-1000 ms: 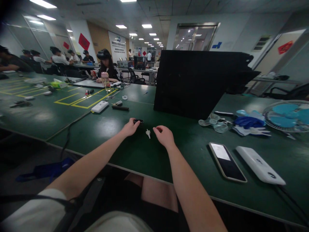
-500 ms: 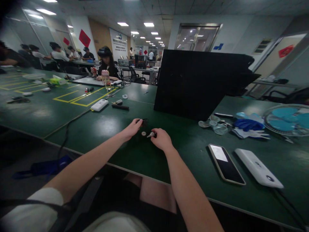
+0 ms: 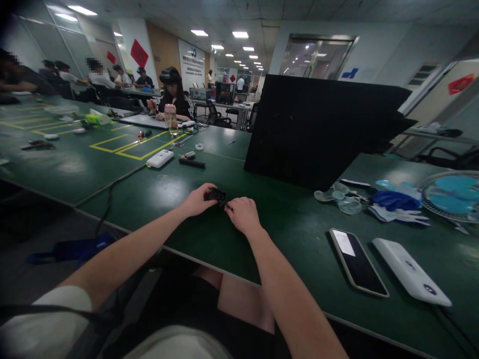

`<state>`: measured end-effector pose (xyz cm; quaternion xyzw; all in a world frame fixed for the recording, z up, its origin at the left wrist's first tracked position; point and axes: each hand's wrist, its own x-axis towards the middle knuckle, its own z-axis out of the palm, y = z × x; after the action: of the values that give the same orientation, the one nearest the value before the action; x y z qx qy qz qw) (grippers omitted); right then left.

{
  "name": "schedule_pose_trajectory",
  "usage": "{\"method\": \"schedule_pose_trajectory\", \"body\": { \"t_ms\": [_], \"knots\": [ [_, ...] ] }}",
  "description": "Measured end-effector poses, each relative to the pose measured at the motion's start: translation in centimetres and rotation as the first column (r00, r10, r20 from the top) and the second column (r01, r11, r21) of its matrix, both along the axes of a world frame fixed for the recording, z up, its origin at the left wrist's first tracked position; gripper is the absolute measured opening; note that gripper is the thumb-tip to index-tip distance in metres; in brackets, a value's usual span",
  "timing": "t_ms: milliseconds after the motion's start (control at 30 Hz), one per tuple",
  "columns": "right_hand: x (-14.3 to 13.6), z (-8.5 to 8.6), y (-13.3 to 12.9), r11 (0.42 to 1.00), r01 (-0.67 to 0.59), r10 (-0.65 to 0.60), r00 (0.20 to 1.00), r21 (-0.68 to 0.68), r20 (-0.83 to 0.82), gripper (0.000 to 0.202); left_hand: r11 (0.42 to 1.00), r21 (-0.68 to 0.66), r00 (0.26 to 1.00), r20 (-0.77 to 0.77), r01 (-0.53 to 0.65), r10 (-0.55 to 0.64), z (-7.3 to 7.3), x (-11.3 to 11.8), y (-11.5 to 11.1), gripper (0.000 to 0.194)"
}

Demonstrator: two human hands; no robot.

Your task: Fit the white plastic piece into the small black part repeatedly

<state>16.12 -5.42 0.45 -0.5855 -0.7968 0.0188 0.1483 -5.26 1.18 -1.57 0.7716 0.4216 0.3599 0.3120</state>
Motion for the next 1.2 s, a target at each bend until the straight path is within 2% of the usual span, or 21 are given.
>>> {"method": "schedule_pose_trajectory", "body": {
  "t_ms": [133,267,400,533,600,733,867,1100,1200],
  "knots": [
    [0.6,0.5,-0.5,0.999,0.048,-0.047,0.998,0.024,-0.039,0.025,1.0,-0.004,0.998,-0.057,-0.013,0.013,0.3,0.3,-0.7,0.051],
    [0.7,1.4,-1.2,0.982,0.146,-0.12,0.972,0.122,-0.201,0.032,1.0,-0.014,0.995,-0.097,-0.025,0.023,0.4,0.7,-0.9,0.051],
    [-0.1,1.5,-1.4,0.963,0.135,-0.049,0.939,0.234,-0.339,0.032,1.0,-0.005,0.991,-0.133,-0.011,0.01,0.3,1.3,-1.1,0.051],
    [-0.9,0.9,-1.3,0.964,-0.019,0.105,0.943,0.266,-0.316,0.026,0.996,0.015,0.988,-0.127,0.091,-0.088,0.2,1.7,-1.5,0.051],
    [-1.0,0.8,-1.2,0.959,-0.055,0.138,0.948,0.28,-0.288,0.024,0.992,0.019,0.987,-0.111,0.121,-0.118,0.1,1.8,-1.7,0.051],
    [-0.6,0.8,-0.9,0.927,0.047,0.057,0.963,0.371,-0.265,0.019,0.993,0.011,0.988,-0.099,0.119,-0.117,0.1,1.9,-1.8,0.051],
    [0.2,0.8,-0.5,0.939,0.096,-0.003,0.963,0.33,-0.27,0.014,0.99,0.003,0.985,-0.095,0.143,-0.142,0.2,1.7,-1.7,0.052],
    [1.3,1.6,-1.1,0.949,0.055,0.042,0.953,0.31,-0.299,0.016,0.992,0.003,0.989,-0.076,0.127,-0.126,0.1,1.6,-1.7,0.052],
    [1.3,1.8,-1.5,0.967,-0.001,0.07,0.963,0.255,-0.262,0.015,0.991,0.004,0.987,-0.091,0.137,-0.136,0.3,1.6,-1.7,0.052]
  ]
}}
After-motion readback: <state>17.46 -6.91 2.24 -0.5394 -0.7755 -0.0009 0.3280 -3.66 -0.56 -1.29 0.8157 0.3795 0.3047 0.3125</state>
